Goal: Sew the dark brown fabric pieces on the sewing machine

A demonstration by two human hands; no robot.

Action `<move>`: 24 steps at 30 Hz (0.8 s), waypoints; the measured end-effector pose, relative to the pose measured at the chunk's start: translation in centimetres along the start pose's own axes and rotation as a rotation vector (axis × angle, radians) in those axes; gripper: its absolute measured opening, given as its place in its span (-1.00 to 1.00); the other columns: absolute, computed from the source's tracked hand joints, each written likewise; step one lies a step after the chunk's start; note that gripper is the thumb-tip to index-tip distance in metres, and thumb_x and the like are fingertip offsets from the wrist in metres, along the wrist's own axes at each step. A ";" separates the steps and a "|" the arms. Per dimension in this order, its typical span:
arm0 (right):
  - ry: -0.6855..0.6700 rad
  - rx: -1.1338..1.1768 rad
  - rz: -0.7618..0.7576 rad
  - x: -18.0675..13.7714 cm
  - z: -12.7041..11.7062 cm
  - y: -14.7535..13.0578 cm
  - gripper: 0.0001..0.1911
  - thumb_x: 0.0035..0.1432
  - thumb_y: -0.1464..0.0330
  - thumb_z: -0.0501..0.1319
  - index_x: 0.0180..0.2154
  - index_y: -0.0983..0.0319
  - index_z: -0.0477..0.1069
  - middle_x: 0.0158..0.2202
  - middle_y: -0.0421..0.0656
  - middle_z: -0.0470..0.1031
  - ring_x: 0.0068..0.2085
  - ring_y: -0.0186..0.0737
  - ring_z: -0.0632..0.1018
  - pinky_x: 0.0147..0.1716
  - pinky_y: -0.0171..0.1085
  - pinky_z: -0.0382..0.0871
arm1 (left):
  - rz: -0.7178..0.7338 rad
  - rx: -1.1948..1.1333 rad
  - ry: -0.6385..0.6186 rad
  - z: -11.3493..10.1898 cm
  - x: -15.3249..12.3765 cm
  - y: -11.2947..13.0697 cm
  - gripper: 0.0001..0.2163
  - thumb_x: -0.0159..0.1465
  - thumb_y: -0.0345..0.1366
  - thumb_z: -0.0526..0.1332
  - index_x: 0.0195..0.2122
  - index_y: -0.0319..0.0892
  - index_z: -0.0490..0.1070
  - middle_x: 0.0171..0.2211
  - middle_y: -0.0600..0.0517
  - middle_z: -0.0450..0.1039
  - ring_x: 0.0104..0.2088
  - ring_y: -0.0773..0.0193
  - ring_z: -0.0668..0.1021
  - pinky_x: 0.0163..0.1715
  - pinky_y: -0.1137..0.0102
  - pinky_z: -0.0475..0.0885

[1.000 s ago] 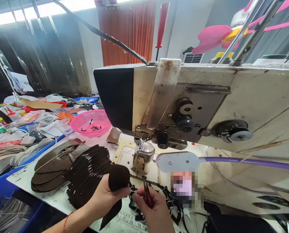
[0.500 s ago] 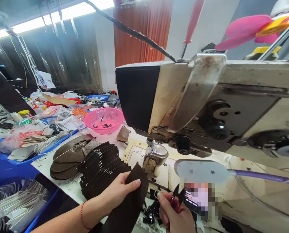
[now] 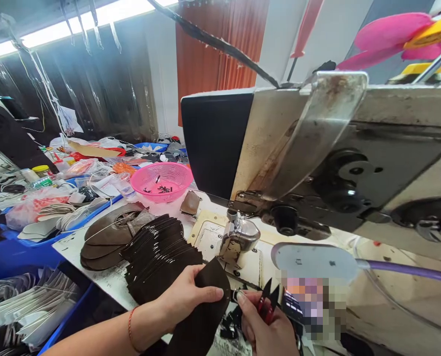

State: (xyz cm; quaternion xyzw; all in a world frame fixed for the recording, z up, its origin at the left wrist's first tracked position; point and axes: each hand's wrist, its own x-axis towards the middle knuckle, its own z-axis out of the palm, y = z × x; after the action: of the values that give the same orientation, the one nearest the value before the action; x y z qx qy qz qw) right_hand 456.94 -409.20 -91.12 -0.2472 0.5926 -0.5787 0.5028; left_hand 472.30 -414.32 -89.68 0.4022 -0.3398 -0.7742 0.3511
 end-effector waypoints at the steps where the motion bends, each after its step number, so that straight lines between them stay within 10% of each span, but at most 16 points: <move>1: -0.005 0.003 0.002 -0.1 0.1 -0.1 -0.53 -0.33 0.09 0.51 -0.58 0.29 0.39 -0.75 -0.37 0.08 -0.67 -0.51 0.11 -0.65 -0.38 -0.04 | -0.004 -0.004 0.014 0.1 0.0 0.0 -0.61 -0.22 -0.27 0.45 -0.34 -0.31 0.48 -0.48 0.03 0.49 -0.52 0.35 0.45 -0.44 0.45 0.36; 24: -0.094 0.082 0.068 0.4 1.2 -0.3 -0.50 -0.30 0.08 0.50 -0.55 0.26 0.30 -0.77 -0.47 -0.04 -0.70 -0.58 -0.03 -0.69 -0.44 -0.19 | 0.069 0.041 -0.039 0.3 0.6 0.8 -0.73 -0.14 -0.36 0.34 -0.37 -0.32 0.47 -0.53 0.08 0.43 -0.56 0.41 0.38 -0.51 0.50 0.30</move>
State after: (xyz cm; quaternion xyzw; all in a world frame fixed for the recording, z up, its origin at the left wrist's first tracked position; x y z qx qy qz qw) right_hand 457.76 -410.10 -90.78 -0.2329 0.5522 -0.5728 0.5592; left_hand 472.01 -415.12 -89.16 0.3821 -0.3761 -0.7622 0.3627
